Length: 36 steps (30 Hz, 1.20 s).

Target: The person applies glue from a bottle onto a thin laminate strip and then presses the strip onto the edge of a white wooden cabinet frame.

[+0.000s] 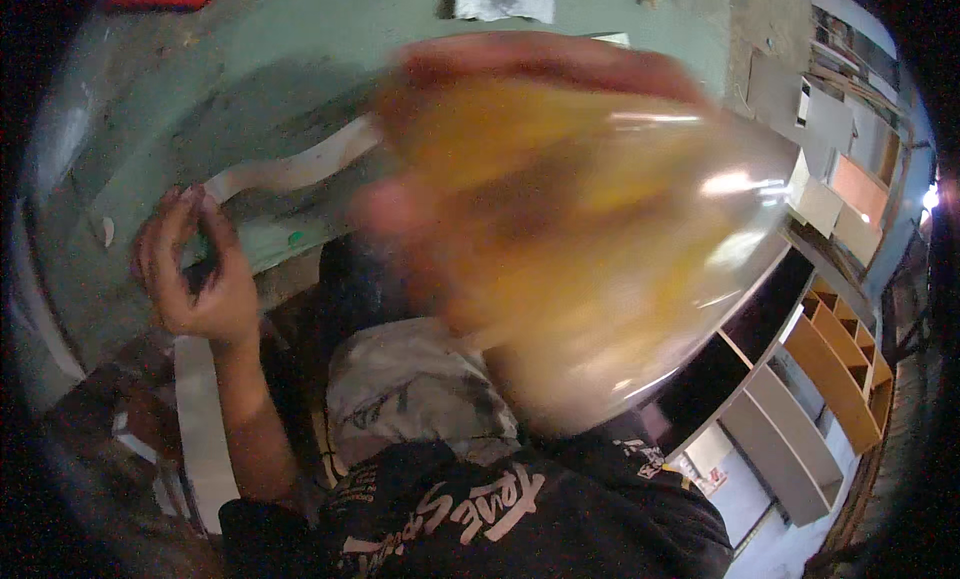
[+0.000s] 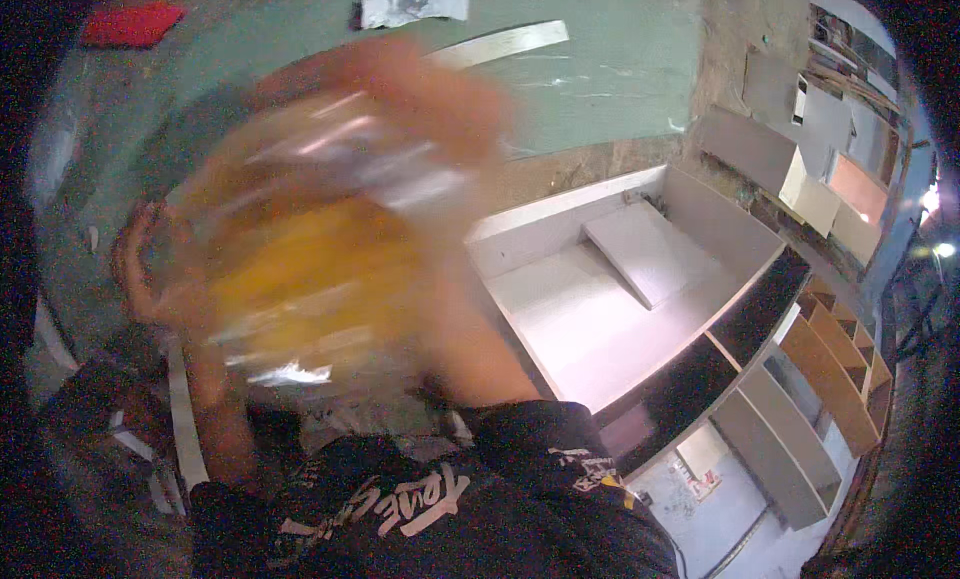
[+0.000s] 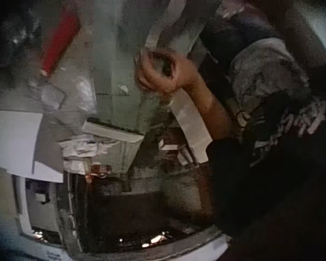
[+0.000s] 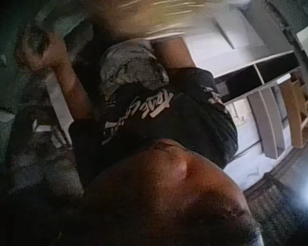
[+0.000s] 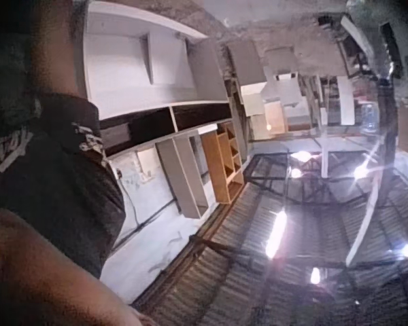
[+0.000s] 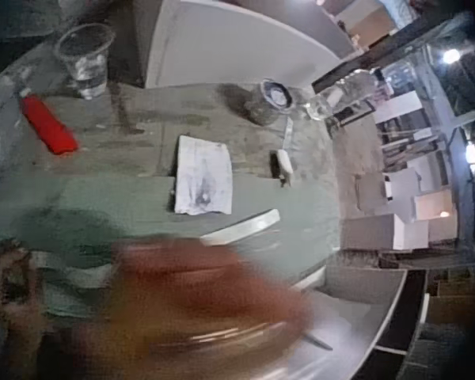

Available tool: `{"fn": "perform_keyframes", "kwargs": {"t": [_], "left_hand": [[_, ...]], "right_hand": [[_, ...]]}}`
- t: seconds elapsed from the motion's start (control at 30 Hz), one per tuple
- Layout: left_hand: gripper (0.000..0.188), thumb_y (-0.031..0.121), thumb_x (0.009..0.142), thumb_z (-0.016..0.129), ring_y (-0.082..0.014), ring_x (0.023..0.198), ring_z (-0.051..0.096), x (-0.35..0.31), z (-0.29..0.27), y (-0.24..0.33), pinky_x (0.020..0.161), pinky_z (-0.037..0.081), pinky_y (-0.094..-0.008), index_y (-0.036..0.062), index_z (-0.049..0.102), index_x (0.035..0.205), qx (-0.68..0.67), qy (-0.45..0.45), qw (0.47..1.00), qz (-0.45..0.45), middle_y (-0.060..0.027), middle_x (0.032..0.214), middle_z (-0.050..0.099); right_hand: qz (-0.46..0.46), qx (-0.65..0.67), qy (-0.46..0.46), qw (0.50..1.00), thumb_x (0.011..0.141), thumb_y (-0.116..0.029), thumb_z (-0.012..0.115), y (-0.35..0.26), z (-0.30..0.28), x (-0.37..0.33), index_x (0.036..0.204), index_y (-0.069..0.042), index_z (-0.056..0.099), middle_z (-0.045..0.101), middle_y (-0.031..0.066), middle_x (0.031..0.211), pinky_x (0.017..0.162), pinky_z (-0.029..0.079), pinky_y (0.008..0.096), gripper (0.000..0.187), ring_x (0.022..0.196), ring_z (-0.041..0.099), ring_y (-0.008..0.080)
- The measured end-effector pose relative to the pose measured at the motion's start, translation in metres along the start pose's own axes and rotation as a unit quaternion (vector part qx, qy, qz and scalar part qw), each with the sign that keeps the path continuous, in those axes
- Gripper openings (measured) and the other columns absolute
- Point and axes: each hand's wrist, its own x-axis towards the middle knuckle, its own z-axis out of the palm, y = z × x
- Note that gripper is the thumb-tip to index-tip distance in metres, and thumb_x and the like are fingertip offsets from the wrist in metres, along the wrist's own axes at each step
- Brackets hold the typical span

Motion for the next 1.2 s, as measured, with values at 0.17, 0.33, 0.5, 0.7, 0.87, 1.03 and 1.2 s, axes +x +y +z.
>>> {"fn": "perform_keyframes", "kwargs": {"t": [0.17,0.33,0.5,0.7,0.87,1.03,1.2], "left_hand": [[0.019,-0.007,0.081,0.074,-0.0226,0.088,0.07,-0.003,-0.012,0.002,0.082,0.056,-0.0329,-0.0003,0.071,0.099,-0.046,0.022,0.998,-0.026,-0.012,0.099,0.073],[0.017,-0.002,0.087,0.072,-0.0238,0.098,0.067,0.003,-0.013,0.008,0.093,0.053,-0.0362,0.0009,0.069,0.104,-0.053,0.019,0.997,-0.044,-0.0116,0.108,0.071],[0.016,-0.002,0.083,0.073,-0.024,0.093,0.069,0.009,-0.018,0.003,0.09,0.049,-0.0388,0.005,0.071,0.098,-0.016,0.011,1.0,0.02,-0.0067,0.1,0.073],[0.017,0.002,0.083,0.074,-0.025,0.096,0.068,0.008,-0.017,0.01,0.093,0.047,-0.04,0.0075,0.071,0.099,-0.019,0.001,1.0,-0.023,-0.0064,0.102,0.073],[0.018,0.001,0.082,0.074,-0.0246,0.091,0.069,0.005,-0.015,0.006,0.09,0.048,-0.0391,0.0069,0.071,0.099,-0.028,0.018,0.999,-0.02,-0.0069,0.102,0.073],[0.017,-0.001,0.083,0.075,-0.0241,0.092,0.069,0.01,-0.019,0.01,0.087,0.052,-0.0362,0.0049,0.071,0.099,-0.024,0.014,1.0,-0.006,-0.0095,0.103,0.073],[0.02,-0.002,0.081,0.075,-0.0231,0.089,0.068,0.007,-0.021,0.009,0.086,0.051,-0.0353,0.0058,0.072,0.1,-0.037,0.002,0.999,-0.019,-0.0094,0.103,0.073]], "right_hand": [[0.018,-0.008,-0.022,1.0,0.075,-0.012,0.064,-0.004,0.006,0.002,0.114,0.001,0.057,0.066,0.0235,0.099,0.085,0.056,0.047,0.042,0.087,0.068,0.035],[-0.154,-0.031,0.156,0.975,0.074,-0.007,0.066,0.004,-0.068,0.094,0.116,0.0,0.055,0.066,0.0228,0.098,0.082,0.058,0.046,0.044,0.082,0.069,0.0331],[-0.264,-0.252,0.141,0.92,0.081,-0.011,0.065,-0.01,-0.154,0.133,0.122,0.0,0.051,0.064,0.0191,0.102,0.085,0.059,0.0453,0.044,0.089,0.068,0.0325],[-0.199,-0.101,0.176,0.959,0.082,-0.024,0.059,-0.014,-0.063,0.068,0.119,0.0,0.053,0.067,0.0227,0.098,0.082,0.056,0.0485,0.044,0.088,0.067,0.0365],[-0.21,-0.124,0.194,0.95,0.083,-0.027,0.061,0.019,-0.098,0.079,0.126,-0.001,0.045,0.065,0.0228,0.096,0.076,0.057,0.0469,0.053,0.077,0.067,0.0364],[-0.217,-0.216,0.294,0.905,0.081,-0.026,0.062,-0.005,-0.173,0.122,0.119,0.001,0.051,0.065,0.0209,0.097,0.082,0.056,0.0478,0.048,0.082,0.067,0.0345],[-0.161,-0.086,0.135,0.974,0.081,-0.028,0.065,-0.009,-0.086,0.072,0.123,-0.002,0.05,0.065,0.0173,0.105,0.092,0.053,0.0473,0.051,0.1,0.065,0.0336]]}}
